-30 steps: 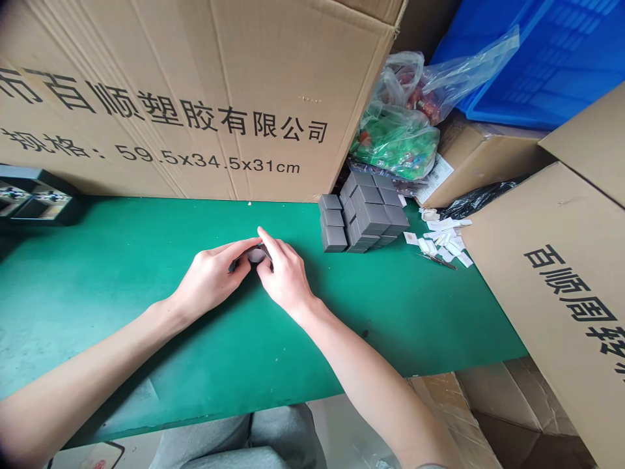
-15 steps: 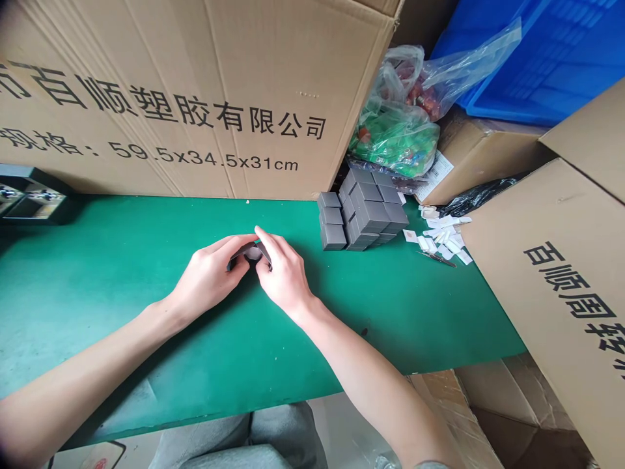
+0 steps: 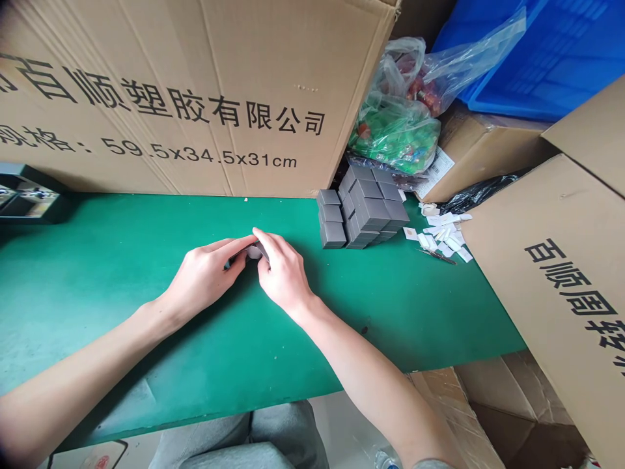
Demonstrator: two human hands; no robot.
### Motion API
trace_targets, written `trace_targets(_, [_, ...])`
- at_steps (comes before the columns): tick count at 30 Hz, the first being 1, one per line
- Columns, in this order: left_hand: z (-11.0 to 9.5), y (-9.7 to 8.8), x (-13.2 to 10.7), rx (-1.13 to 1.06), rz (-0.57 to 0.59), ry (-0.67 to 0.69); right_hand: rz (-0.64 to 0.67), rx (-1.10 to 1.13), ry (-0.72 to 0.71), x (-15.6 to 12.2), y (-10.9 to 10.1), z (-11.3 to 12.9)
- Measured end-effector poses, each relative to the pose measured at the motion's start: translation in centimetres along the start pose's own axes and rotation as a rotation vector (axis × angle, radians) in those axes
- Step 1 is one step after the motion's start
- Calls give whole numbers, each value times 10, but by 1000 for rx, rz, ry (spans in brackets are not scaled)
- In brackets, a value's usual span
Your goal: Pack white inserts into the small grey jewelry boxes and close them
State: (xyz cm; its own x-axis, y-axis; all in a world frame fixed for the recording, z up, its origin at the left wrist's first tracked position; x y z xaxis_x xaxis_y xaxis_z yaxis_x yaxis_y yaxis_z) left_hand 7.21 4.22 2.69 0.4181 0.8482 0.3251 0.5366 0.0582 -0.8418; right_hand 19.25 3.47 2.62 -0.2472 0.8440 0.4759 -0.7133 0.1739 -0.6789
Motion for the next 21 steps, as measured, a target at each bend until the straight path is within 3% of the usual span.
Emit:
trace_targets(8, [-3, -1, 2, -33, 1, 0, 30, -63, 25, 0, 9, -8])
trace_targets(21, [-9, 3, 3, 29, 34, 41, 48, -78, 23, 1, 7, -5])
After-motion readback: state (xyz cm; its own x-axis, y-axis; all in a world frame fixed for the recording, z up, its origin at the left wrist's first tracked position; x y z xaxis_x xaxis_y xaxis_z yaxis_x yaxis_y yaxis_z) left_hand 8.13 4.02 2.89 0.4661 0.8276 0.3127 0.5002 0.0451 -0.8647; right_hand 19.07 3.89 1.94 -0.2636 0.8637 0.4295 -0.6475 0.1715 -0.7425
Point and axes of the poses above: each hand's wrist, its own x-axis towards the middle knuckle, its own y-axis out of the palm, z = x × y, the point moved 10 cm from there along x, towards the middle knuckle, and after that the axes turned 4 degrees about z, right-handed, at the moved point
